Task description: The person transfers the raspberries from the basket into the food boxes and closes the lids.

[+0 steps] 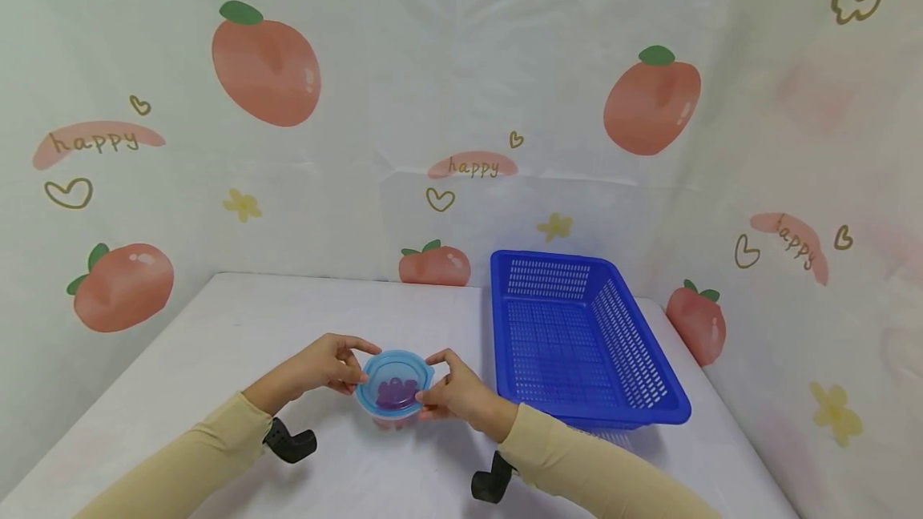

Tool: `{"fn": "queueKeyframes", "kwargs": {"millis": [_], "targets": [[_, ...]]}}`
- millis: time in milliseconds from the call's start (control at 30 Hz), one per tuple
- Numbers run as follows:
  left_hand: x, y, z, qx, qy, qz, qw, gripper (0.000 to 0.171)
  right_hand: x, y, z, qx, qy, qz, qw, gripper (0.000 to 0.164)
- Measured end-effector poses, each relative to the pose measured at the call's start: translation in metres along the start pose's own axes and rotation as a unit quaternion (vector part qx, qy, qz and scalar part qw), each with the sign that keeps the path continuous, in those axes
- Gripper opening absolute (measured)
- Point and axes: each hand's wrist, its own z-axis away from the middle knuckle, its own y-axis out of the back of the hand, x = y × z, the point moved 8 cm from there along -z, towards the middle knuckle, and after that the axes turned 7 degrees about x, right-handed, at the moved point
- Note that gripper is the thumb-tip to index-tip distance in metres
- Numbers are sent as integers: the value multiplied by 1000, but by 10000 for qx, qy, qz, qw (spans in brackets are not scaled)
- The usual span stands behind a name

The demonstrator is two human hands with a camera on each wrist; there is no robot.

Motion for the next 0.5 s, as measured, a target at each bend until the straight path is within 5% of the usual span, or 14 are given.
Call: {"fn": "queueKeyframes", "kwargs": {"millis": [500], "targets": [[-3, 2, -1, 108, 206, -130, 9996, 43, 2, 0, -1, 121, 6, 88, 9999, 59]]}}
